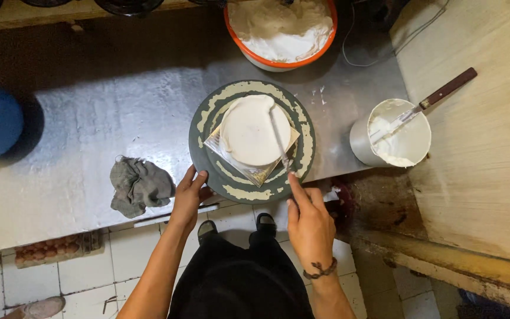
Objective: Icing a small round cake using a spatula and a turntable in a bakery.
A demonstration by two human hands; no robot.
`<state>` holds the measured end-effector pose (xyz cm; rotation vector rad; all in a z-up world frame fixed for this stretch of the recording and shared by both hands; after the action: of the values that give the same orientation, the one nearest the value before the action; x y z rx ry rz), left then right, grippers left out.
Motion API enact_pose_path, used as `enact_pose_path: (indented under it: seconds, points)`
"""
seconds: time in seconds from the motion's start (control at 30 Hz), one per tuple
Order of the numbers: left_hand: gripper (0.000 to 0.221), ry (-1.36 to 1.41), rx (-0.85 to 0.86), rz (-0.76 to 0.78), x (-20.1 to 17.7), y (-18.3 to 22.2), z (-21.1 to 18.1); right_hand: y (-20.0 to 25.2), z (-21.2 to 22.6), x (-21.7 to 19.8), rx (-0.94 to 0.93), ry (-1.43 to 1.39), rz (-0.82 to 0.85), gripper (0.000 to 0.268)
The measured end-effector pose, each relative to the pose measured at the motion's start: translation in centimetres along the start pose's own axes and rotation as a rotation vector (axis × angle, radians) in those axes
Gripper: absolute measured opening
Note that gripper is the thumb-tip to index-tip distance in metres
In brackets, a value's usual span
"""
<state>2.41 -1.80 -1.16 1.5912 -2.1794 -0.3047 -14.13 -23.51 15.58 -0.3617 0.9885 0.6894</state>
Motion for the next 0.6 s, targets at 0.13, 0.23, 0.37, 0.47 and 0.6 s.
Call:
enact_pose_path:
  seconds: [0.13, 0.23, 0.37, 0.47, 0.6]
  points:
    - [0.061, 0.014, 0.004, 0.015, -0.1, 0.2, -0.3, 0.0, -1.9, -0.4, -0.222, -0.252, 0.122, 0.06]
    - [0.059, 0.005, -0.002, 0.031, -0.7, 0.2, 0.4, 0.8, -7.3, 3.8, 0.378, -0.712, 0.851, 0.059]
    - [0.056, 0.057, 0.003, 0.024, -2.6, -0.2, 3.4, -4.3, -16.4, -1.2, 0.288, -0.435, 0.041, 0.06]
    - [0.056, 0.059, -0.008, 0.074, -0.1, 1.4, 2.2, -5.2, -21.4, -3.6, 0.176, 0.077, -0.471, 0.064]
    - [0.055, 0.135, 0.035, 0.079, -0.3, 1.8, 3.2, -5.4, -24.2, -2.9, 0.244, 0.193, -0.507, 0.06]
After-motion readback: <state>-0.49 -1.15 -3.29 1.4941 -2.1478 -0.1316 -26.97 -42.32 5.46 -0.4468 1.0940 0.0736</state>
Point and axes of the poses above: each hand's wrist, its own y-axis away from the middle knuckle, its own x-axis out of the palm, z = x × y, the point moved 8 cm from there along -y, towards the middle knuckle, and after that the axes turned 11 degrees about x, right-handed, at the moved point
